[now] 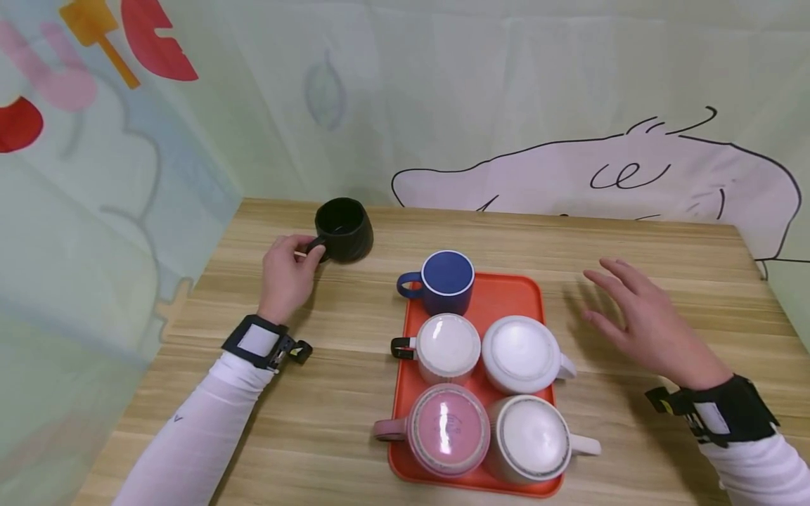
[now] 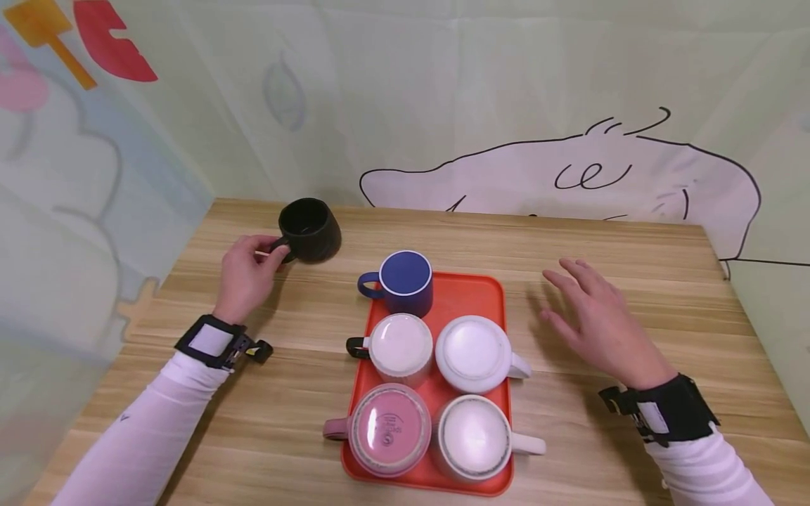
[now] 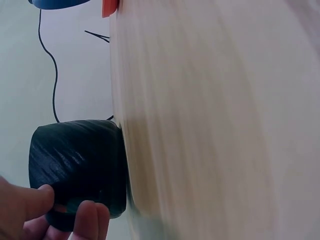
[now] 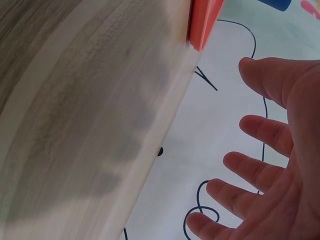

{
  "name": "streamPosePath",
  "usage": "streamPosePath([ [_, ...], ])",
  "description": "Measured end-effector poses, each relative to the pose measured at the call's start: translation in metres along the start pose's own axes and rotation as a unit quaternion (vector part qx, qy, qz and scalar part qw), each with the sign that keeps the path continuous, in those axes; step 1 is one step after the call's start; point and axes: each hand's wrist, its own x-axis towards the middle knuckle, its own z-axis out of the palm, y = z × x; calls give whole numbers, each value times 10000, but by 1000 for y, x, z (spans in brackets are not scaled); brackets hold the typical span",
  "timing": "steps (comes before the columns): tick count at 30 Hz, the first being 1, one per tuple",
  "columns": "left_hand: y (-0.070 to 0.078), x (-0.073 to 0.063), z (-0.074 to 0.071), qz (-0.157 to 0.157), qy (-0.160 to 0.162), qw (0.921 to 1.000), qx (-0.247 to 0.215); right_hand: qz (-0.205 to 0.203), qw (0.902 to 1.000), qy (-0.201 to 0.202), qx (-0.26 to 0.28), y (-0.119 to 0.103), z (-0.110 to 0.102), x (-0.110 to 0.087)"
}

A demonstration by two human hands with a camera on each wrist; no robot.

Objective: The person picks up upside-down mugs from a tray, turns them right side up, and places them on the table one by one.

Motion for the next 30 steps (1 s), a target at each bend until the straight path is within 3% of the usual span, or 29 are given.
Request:
streamPosePath([
  [16,3,-2,-3,-217,-245,9994,-89,-93,9999,-26,85,-11,-4,-1],
  [23,6,-2,-7,-256,-365,9989,143,-201,9997,29,137,-13,-7,-1],
  [30,14,-6,-13,-289,-196,9993,141,-239,9996,-25,116,-19,-13,-3],
])
